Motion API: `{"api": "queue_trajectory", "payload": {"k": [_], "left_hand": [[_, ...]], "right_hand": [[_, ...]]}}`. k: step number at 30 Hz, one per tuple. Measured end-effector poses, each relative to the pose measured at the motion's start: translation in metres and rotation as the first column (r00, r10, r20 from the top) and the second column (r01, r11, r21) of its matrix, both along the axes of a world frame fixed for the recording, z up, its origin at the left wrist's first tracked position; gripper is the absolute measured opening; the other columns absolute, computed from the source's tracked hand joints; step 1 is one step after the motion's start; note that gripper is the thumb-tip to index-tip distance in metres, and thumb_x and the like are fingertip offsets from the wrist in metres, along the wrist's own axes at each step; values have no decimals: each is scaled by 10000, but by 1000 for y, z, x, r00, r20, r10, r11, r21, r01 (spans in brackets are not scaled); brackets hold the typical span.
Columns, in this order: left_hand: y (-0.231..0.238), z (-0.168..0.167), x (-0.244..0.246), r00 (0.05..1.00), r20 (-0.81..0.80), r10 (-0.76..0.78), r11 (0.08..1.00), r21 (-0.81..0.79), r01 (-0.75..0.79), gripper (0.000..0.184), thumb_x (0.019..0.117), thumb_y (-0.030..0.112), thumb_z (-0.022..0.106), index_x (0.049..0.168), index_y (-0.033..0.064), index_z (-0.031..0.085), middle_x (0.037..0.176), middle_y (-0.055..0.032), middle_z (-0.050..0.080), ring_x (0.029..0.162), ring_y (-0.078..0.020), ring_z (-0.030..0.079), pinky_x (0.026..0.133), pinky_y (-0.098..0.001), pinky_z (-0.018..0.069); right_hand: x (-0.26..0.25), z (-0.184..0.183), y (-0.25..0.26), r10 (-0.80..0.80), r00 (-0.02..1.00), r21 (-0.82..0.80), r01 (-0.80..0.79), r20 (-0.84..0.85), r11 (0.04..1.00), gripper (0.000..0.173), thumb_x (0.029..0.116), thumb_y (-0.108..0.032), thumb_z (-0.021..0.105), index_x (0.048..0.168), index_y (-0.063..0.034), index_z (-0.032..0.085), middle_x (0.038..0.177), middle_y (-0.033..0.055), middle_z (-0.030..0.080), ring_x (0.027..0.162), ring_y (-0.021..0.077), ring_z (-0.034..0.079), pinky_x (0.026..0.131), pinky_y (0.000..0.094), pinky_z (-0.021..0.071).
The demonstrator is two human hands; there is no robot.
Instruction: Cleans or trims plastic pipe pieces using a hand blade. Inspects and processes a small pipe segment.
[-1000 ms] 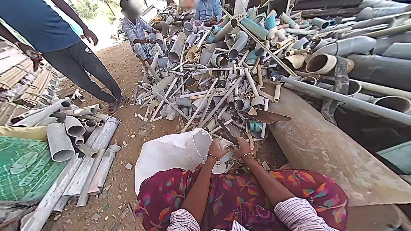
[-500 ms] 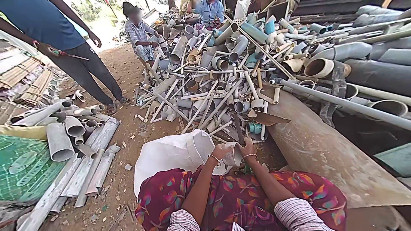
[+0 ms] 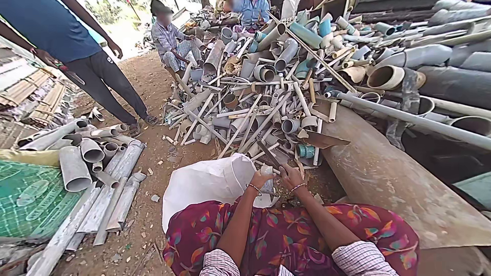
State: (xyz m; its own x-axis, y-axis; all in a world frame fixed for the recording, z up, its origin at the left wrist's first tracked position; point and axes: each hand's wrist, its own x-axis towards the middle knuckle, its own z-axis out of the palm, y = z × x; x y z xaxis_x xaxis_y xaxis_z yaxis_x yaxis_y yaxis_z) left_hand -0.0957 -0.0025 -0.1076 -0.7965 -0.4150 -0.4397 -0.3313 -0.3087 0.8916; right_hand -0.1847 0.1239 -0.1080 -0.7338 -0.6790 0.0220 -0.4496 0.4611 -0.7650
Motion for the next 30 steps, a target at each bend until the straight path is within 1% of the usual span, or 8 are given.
{"api": "queue_trajectory", "payload": {"k": [2,4,8,10,15,21,26,30], "left_hand": [[-2,-2,-1,997,8,-70,993,-96,71,410,953,2,671,1313,-92,497,959,-143,645,698,-160,662,681,-318,597],[-5,-6,-2,994,13,-113,969,-219,113,469,903,9,724,1307,-101,512,1011,-168,650,738,-165,667,713,-329,598],[-9,-13,-5,990,84,-117,907,-397,141,483,875,94,793,1250,-109,566,1004,-192,673,762,-184,680,779,-351,593],[-6,-14,-5,980,133,-147,878,-440,191,441,886,86,774,1234,-99,576,955,-177,673,708,-178,674,741,-343,597],[-3,-11,-3,992,49,-119,903,-411,129,335,867,15,768,1139,-92,604,779,-118,667,569,-136,641,624,-301,594],[-5,-17,-6,965,210,-158,792,-556,250,417,872,144,786,1200,-61,630,948,-184,700,757,-242,692,800,-431,586],[-10,-20,-8,979,166,-118,808,-557,192,393,855,117,783,1168,-65,631,910,-170,697,727,-224,692,765,-414,597],[-2,-18,-6,943,284,-172,721,-616,317,436,874,199,782,1207,-46,645,998,-200,711,846,-286,710,859,-482,571]], "right_hand": [[6,18,3,106,986,171,-84,-126,982,411,1086,-118,410,1464,-55,559,1285,271,663,1170,469,646,1006,620,460],[8,26,3,188,962,326,-115,-199,938,482,1057,-86,435,1529,-155,508,1253,279,662,1090,486,663,912,635,485],[1,24,-4,231,964,513,-132,-134,848,550,1053,-64,454,1580,-222,432,1265,290,645,1115,494,644,916,637,475],[-3,20,-6,197,976,583,-107,-92,805,592,1037,-24,459,1587,-239,414,1281,277,639,1135,483,637,913,629,481],[3,29,0,148,984,541,-70,-103,838,581,1035,-20,479,1575,-231,440,1228,275,659,1084,485,653,872,636,491],[-2,28,-3,143,988,586,-80,-63,806,596,1042,-26,462,1589,-255,409,1256,274,650,1112,485,646,882,644,488],[12,42,-2,137,990,539,-94,-41,837,575,1049,-44,453,1588,-239,415,1270,272,650,1126,487,641,905,646,478],[-1,27,-5,80,997,598,-61,-4,799,614,1031,-62,505,1600,-259,386,1245,275,662,1153,479,636,917,640,482]]}}
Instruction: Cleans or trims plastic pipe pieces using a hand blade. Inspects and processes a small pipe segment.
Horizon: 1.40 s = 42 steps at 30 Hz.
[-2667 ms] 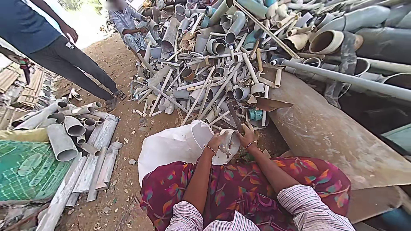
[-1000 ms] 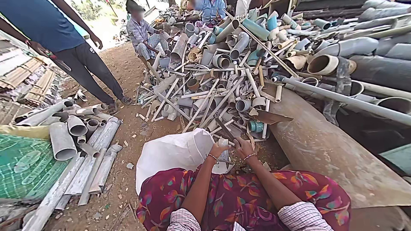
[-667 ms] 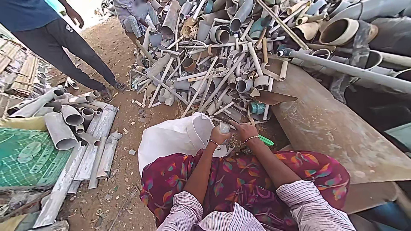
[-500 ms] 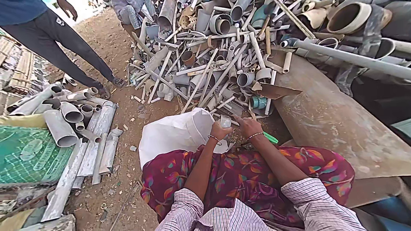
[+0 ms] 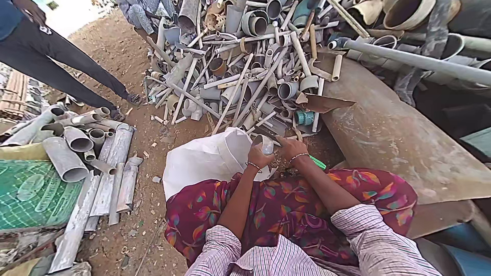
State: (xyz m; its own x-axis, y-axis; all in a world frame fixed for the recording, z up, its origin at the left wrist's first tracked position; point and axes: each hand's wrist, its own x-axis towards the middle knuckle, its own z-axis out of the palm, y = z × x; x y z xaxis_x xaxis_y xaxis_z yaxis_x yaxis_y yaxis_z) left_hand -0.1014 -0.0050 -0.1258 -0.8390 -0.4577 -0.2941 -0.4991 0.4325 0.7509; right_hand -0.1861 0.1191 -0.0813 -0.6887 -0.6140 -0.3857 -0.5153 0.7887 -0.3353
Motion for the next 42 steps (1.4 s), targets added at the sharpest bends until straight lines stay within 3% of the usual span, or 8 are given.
{"api": "queue_trajectory", "payload": {"k": [3,6,9,13,17,20,26,42], "left_hand": [[-3,3,-1,999,-5,33,999,20,-33,442,879,207,785,1207,-47,634,975,-191,706,815,-270,702,838,-463,574],[-2,-2,0,998,36,42,999,-16,-41,452,880,229,789,1207,-41,635,999,-195,712,858,-286,715,859,-480,575],[7,8,2,997,73,-14,996,-92,21,456,883,230,774,1229,-39,648,1082,-224,705,990,-334,699,946,-527,529],[1,3,-2,999,6,54,998,23,-54,423,874,194,788,1188,-49,639,986,-192,706,819,-263,707,835,-445,581],[9,12,1,992,121,-44,995,-79,53,487,901,256,761,1269,-34,630,1177,-230,684,1106,-338,669,1009,-521,493],[6,10,0,997,62,-40,999,-27,42,487,880,242,772,1253,-38,629,1149,-224,686,1052,-322,684,977,-509,520],[6,14,2,990,108,-90,994,-54,96,543,896,250,744,1327,-45,592,1299,-238,634,1248,-341,601,1074,-522,453],[-2,12,3,997,73,-38,999,12,38,530,902,236,750,1314,-56,589,1281,-253,631,1223,-354,610,1058,-530,464]], "right_hand": [[14,14,3,36,999,-78,-37,-17,996,578,1047,-49,468,1591,-232,408,1265,268,662,1150,477,639,934,642,473],[16,-4,3,41,997,-174,-53,-70,983,537,1031,-21,454,1547,-169,482,1136,283,695,1035,486,672,848,639,498],[6,-4,3,19,1000,-112,-19,2,994,565,1034,-37,441,1581,-175,418,1167,300,677,1086,494,654,890,639,484],[22,2,2,37,998,-154,-43,-43,987,547,1039,-43,458,1573,-158,432,1158,286,681,1080,480,657,897,623,488],[8,-11,0,2,1000,-111,-3,-10,994,531,1050,-70,439,1574,-157,427,1209,298,667,1151,483,633,952,624,469],[14,7,0,13,1000,-67,-12,22,998,546,1063,-87,413,1599,-184,383,1284,280,648,1217,461,612,1002,615,450],[11,-12,-3,-17,1000,-132,14,-24,991,478,1087,-148,411,1564,-151,441,1235,276,673,1178,465,633,985,604,464],[24,-19,-4,-18,1000,-333,20,8,943,441,1092,-132,403,1519,-70,494,1257,277,671,1181,459,638,1015,604,455]]}}
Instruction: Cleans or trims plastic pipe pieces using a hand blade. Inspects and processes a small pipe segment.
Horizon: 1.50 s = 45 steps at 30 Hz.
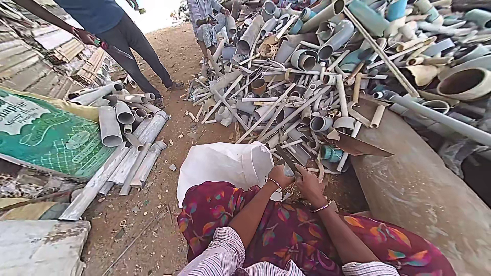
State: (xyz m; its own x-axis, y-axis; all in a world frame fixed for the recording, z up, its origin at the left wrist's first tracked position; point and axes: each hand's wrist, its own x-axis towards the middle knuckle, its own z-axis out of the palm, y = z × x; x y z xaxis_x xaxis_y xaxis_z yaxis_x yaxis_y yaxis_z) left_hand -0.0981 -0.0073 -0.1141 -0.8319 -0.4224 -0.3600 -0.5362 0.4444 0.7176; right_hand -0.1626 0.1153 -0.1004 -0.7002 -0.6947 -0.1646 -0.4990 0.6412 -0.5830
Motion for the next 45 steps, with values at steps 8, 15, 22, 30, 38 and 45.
{"api": "queue_trajectory", "payload": {"k": [8,15,22,30,38,45], "left_hand": [[2,4,-1,1000,1,-12,1000,4,12,525,914,233,740,1317,-66,583,1283,-265,624,1224,-365,604,1057,-537,459],[5,1,-1,997,19,-76,997,-28,77,538,902,234,753,1319,-62,585,1282,-265,627,1225,-368,604,1062,-540,455],[7,-1,-1,986,78,-148,986,-61,153,559,900,244,749,1345,-44,573,1311,-249,620,1254,-369,591,1068,-555,448],[7,-4,-3,980,94,-174,982,-55,180,562,901,240,750,1348,-50,569,1318,-256,614,1258,-374,587,1076,-559,442],[6,-3,-2,985,86,-152,987,-32,155,553,908,243,753,1334,-59,571,1305,-264,613,1238,-377,594,1061,-558,451],[3,-5,-4,986,95,-136,989,-42,140,560,910,262,751,1339,-49,572,1298,-259,621,1233,-372,602,1058,-555,457]], "right_hand": [[1,-2,1,9,1000,-64,-8,16,998,434,1098,-122,399,1514,-45,492,1269,283,665,1185,458,639,1031,600,444],[-9,-4,3,13,999,-64,-11,31,998,427,1097,-119,405,1503,-19,494,1273,306,652,1201,477,622,1049,603,428],[-18,-9,1,-41,997,15,40,66,999,439,1104,-136,392,1526,-46,471,1343,286,624,1266,456,590,1078,599,406],[-19,-10,-1,-48,997,59,44,66,997,443,1110,-155,387,1539,-74,462,1343,286,622,1266,465,583,1071,606,409],[-11,-9,-1,-30,998,49,27,59,998,440,1105,-146,391,1533,-86,477,1321,273,640,1244,452,604,1053,602,428],[-5,-7,-1,2,999,-3,-2,45,1000,435,1103,-146,399,1522,-77,490,1293,271,655,1218,446,620,1049,604,431]]}}
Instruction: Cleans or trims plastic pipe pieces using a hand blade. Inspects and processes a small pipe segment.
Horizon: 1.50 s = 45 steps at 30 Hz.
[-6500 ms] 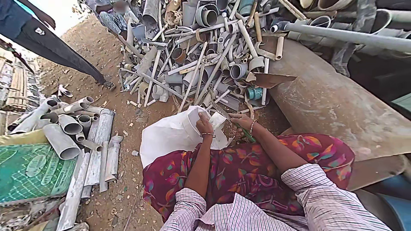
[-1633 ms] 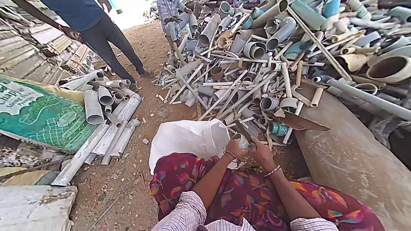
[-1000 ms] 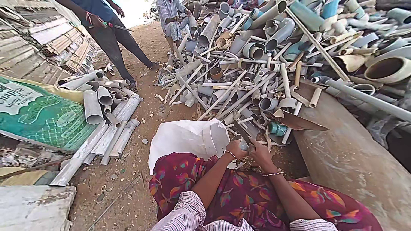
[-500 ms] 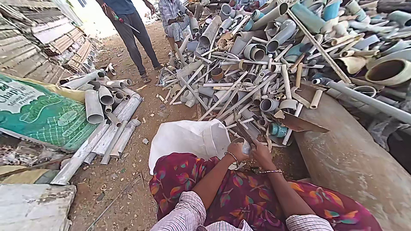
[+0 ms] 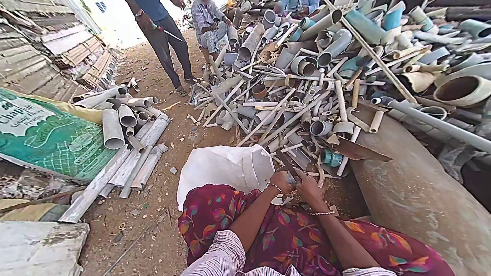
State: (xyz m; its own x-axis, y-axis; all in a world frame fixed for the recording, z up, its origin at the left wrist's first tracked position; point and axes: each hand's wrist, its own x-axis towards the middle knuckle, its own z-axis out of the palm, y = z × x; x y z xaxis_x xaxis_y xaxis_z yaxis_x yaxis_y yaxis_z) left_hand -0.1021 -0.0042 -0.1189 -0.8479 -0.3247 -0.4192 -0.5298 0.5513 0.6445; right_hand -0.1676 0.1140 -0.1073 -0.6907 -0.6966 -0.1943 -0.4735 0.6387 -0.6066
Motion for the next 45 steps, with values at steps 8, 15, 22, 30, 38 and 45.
{"api": "queue_trajectory", "payload": {"k": [8,15,22,30,38,45], "left_hand": [[3,2,1,1000,4,-18,1000,-13,18,553,907,258,757,1328,-52,578,1295,-258,624,1234,-375,600,1057,-563,454],[6,6,2,997,32,-64,997,-35,65,564,923,245,733,1361,-61,553,1342,-262,599,1282,-378,572,1084,-556,435],[3,0,-1,997,36,-65,998,-25,66,561,923,261,741,1341,-66,560,1315,-267,607,1254,-380,585,1069,-555,445],[2,-2,-1,1000,-10,-22,1000,8,22,538,913,260,752,1310,-63,582,1270,-263,629,1212,-376,609,1047,-556,462],[0,-3,0,1000,-24,-5,1000,24,6,554,903,250,761,1323,-60,578,1291,-269,620,1225,-378,602,1056,-556,457],[3,0,2,999,-10,-42,999,-13,42,556,903,243,755,1328,-66,574,1307,-271,613,1245,-382,591,1066,-561,446]], "right_hand": [[-3,1,-1,-37,999,37,37,13,999,435,1107,-144,393,1529,-81,481,1330,276,635,1253,458,595,1060,608,418],[-14,-11,-1,-54,998,46,53,21,998,437,1106,-132,385,1527,-48,469,1335,298,621,1260,465,589,1060,616,414],[-10,-9,-3,-39,999,9,39,36,999,439,1101,-125,388,1526,-58,475,1338,275,630,1260,440,598,1074,594,415],[-9,-9,-4,-54,998,-6,55,40,998,434,1107,-145,395,1525,-63,479,1340,271,629,1262,441,594,1072,590,417],[-4,-4,-3,-18,998,-38,20,64,999,429,1106,-140,399,1515,-48,486,1352,269,622,1272,421,592,1087,574,411],[-12,-4,-1,-29,998,8,28,54,1000,428,1105,-139,402,1516,-52,484,1329,291,626,1257,455,591,1071,600,411]]}}
